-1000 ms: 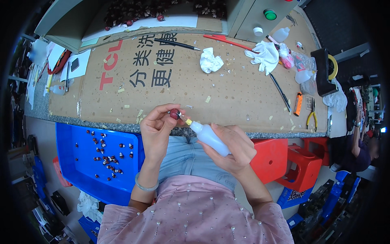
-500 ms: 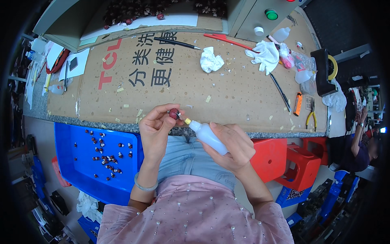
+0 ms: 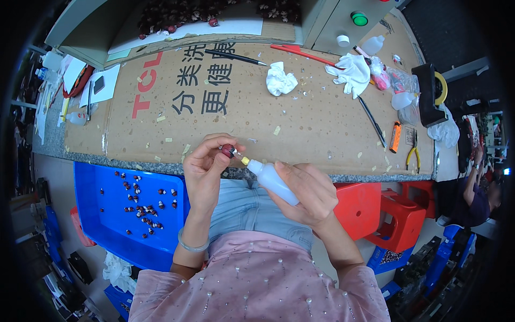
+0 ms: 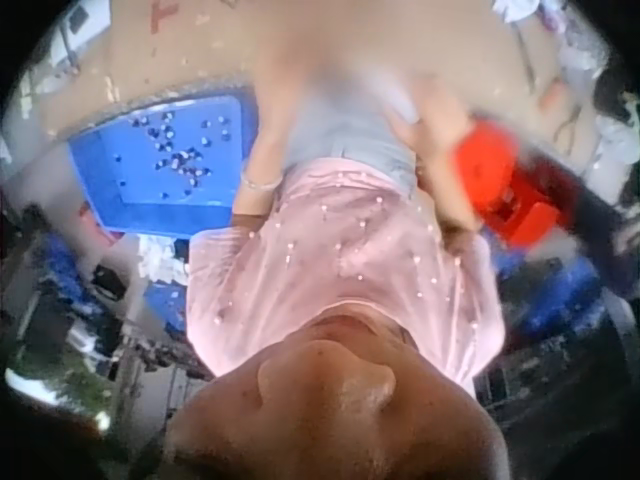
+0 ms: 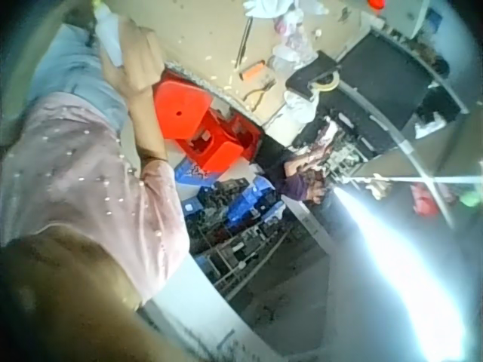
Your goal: The person retrieves figurine parts from a machine, applies glue to the components using a squeeze bottle, and connects the figurine pieces together by hand.
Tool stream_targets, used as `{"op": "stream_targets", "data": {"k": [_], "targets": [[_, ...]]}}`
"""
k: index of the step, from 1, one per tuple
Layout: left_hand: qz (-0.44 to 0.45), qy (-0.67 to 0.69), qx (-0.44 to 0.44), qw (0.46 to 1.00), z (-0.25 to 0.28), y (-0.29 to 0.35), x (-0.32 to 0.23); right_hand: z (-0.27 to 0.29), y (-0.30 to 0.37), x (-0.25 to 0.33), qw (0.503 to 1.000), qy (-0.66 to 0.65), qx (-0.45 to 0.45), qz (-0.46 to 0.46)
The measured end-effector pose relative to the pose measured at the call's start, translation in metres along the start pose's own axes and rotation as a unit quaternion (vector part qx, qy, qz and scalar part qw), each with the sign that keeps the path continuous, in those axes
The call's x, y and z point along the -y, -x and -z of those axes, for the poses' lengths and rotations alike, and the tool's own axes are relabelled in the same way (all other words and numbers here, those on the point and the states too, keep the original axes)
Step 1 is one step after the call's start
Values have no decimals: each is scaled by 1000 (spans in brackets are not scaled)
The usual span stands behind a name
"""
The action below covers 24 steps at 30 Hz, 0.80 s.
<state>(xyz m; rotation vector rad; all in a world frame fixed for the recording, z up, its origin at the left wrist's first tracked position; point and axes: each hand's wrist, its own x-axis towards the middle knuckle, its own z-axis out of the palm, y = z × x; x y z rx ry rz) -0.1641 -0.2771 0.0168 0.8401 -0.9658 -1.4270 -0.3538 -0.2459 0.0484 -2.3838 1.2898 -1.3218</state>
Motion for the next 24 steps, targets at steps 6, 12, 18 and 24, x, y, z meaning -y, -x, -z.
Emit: {"op": "stream_targets", "data": {"k": [6, 12, 18, 24], "targets": [[-15, -5, 4, 1000, 0, -2, -1, 0, 0, 0, 1000, 5, 2, 1], [-18, -9, -3, 1000, -1, -3, -1, 0, 1, -2, 996, -64, -23, -52], [-64, -22, -11, 998, 4, 0, 4, -3, -11, -29, 912, -214, -123, -329], [-120, -60, -18, 991, -2, 2, 1, -15, -18, -86, 906, -206, -128, -347]]}}
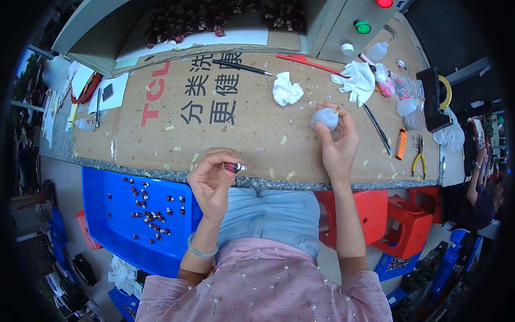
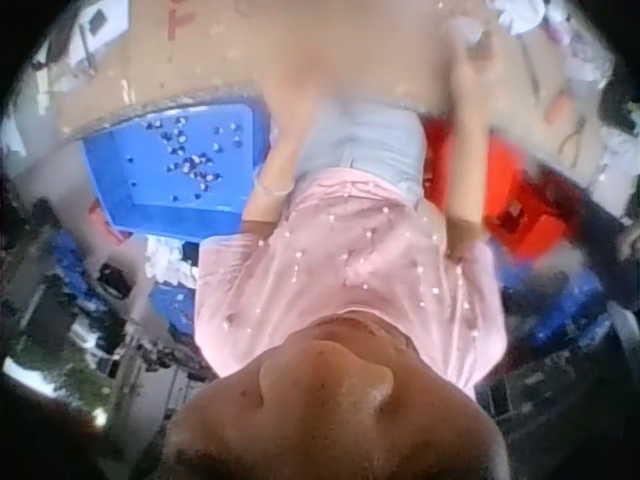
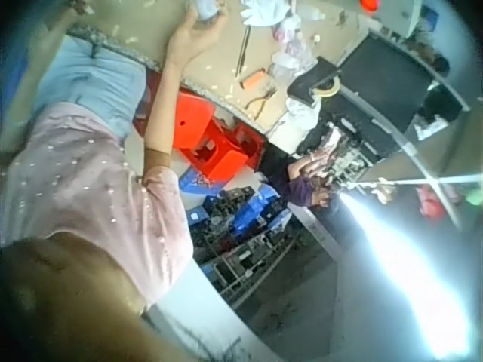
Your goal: The person retrieves figurine parts from a machine, applies glue to the components using a squeeze bottle, and connects the figurine pieces together by hand.
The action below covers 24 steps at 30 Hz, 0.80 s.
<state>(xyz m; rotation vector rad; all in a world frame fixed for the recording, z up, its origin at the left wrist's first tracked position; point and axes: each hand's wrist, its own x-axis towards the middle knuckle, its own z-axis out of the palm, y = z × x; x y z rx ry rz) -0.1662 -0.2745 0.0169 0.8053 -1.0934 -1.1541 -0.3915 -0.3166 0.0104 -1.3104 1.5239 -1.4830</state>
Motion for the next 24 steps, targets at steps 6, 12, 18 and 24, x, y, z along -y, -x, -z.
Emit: {"op": "stream_targets", "data": {"k": [6, 12, 18, 24], "targets": [[-23, 20, 5, 1000, -1, -1, 6, -3, -1, -8, 999, 29, -8, 24], [24, 107, 3, 994, -4, -4, 6, -3, -1, -7, 999, 43, 0, 8], [35, 146, 24, 988, -8, -3, 4, -2, 1, -4, 999, 44, -9, 12], [-49, -20, 4, 999, -10, -1, -3, 2, 2, -7, 998, -19, -15, 57]]}}
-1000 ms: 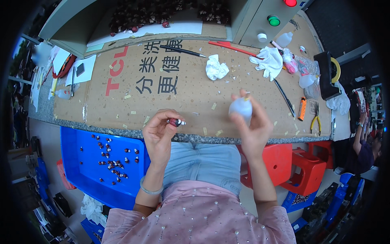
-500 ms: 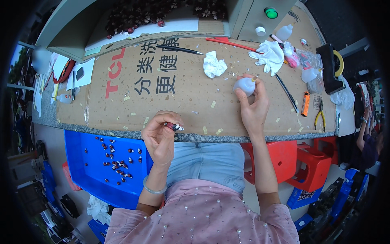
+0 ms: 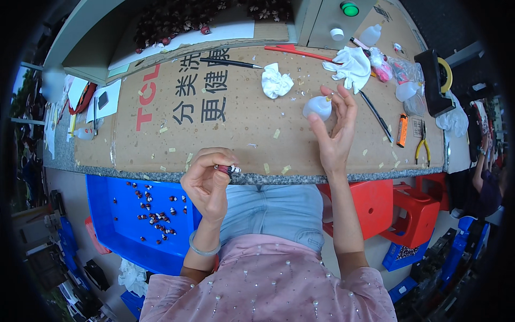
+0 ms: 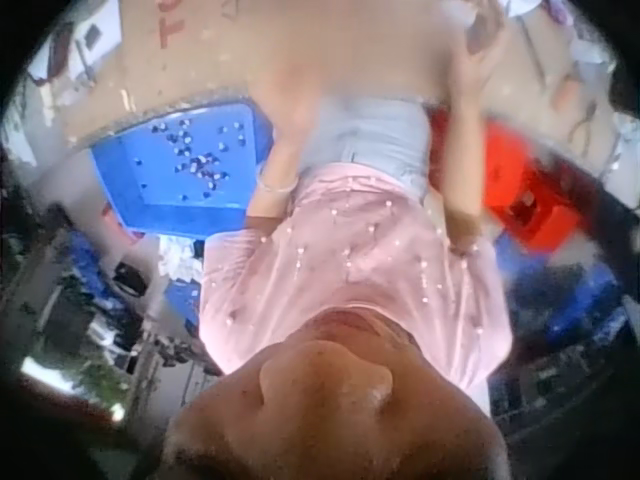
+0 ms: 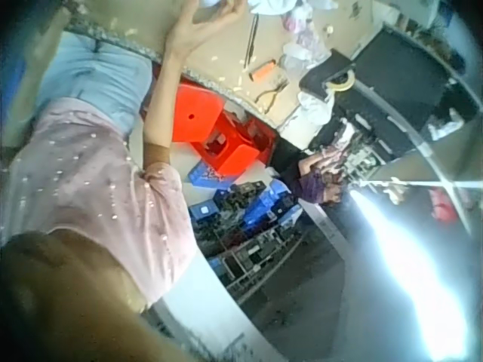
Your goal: The person retrieves figurine parts from a machine, applies glue to the components using a squeeze bottle, and connects the figurine pieces together by hand.
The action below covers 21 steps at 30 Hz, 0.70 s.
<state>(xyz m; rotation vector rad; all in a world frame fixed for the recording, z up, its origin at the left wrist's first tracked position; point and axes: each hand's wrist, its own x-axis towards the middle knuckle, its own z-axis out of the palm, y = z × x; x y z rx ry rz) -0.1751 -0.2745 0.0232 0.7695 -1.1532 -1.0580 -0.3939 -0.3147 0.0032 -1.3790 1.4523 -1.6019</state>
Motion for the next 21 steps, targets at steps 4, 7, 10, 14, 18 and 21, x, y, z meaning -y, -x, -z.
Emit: {"op": "stream_targets", "data": {"k": [4, 7, 10, 14, 18, 21], "targets": [[-75, -130, -18, 988, -5, -3, -12, 1, -1, -5, 996, -39, -57, 64], [-124, -184, -9, 975, -7, -4, -18, 4, -1, -9, 989, -4, -111, 98], [-161, -200, -1, 967, -9, -5, -18, 6, -1, -10, 980, -48, -176, 80], [-160, -192, 7, 968, -6, 0, -15, 10, 0, -12, 973, -63, -211, 71], [21, 49, 14, 998, -5, 8, -8, 11, 0, -12, 967, -97, -231, 42], [98, 191, 43, 976, -6, 12, -1, 13, 0, -14, 966, -107, -233, 34]]}}
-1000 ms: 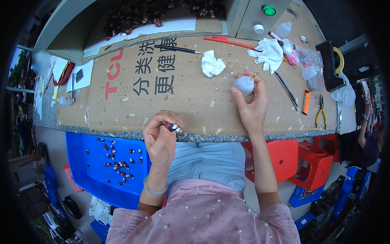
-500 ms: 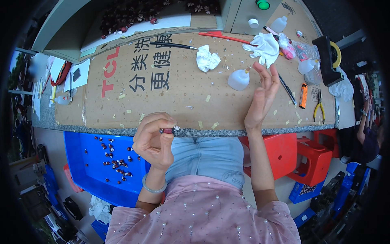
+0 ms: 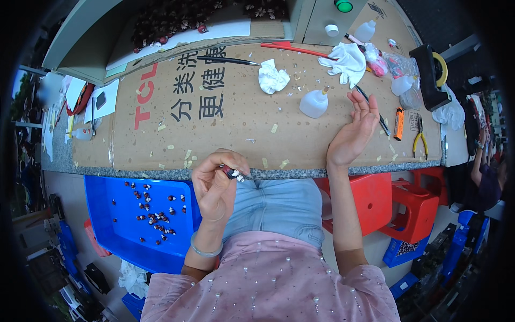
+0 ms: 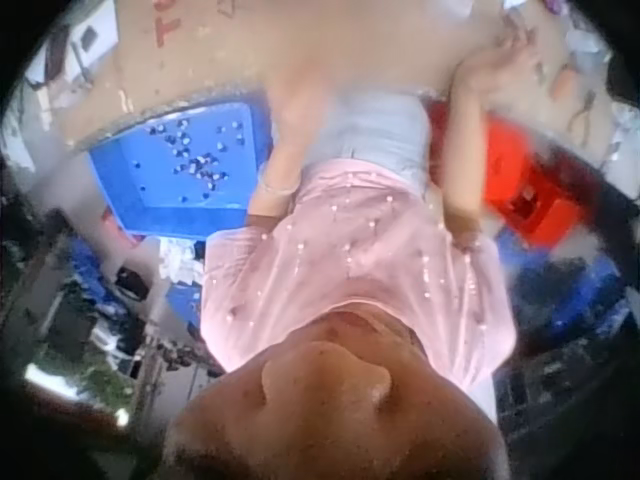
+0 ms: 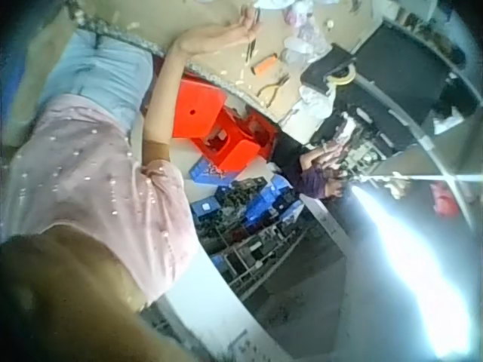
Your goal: The person retrieves figurine parts from a machine, applies glue to the components using a squeeze bottle, and connects the figurine pieces together by hand.
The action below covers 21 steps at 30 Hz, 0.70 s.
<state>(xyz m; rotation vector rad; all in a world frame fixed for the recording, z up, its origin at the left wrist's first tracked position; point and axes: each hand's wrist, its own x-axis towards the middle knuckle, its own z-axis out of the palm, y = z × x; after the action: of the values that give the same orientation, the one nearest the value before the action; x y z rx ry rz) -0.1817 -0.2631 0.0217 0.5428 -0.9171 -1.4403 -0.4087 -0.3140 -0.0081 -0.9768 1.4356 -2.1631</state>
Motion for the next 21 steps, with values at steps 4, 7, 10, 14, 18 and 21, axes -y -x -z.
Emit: {"op": "stream_targets", "data": {"k": [4, 7, 10, 14, 18, 21], "targets": [[46, 70, 15, 996, -2, 1, 2, -2, 0, 1, 1000, -11, -4, -8], [58, 85, 14, 995, -3, 1, 2, -1, 0, -1, 1000, -12, -4, -7], [68, 91, 13, 993, -4, 0, 2, -2, -1, 0, 1000, -11, -8, -9], [83, 111, 16, 990, -2, -1, 2, -1, -1, -1, 1000, -10, -5, -9], [123, 174, 19, 977, 1, -3, 4, -3, -1, 1, 1000, -18, -1, -4], [159, 231, 13, 960, 1, -4, 4, -4, -1, 3, 1000, -21, -5, -3]]}}
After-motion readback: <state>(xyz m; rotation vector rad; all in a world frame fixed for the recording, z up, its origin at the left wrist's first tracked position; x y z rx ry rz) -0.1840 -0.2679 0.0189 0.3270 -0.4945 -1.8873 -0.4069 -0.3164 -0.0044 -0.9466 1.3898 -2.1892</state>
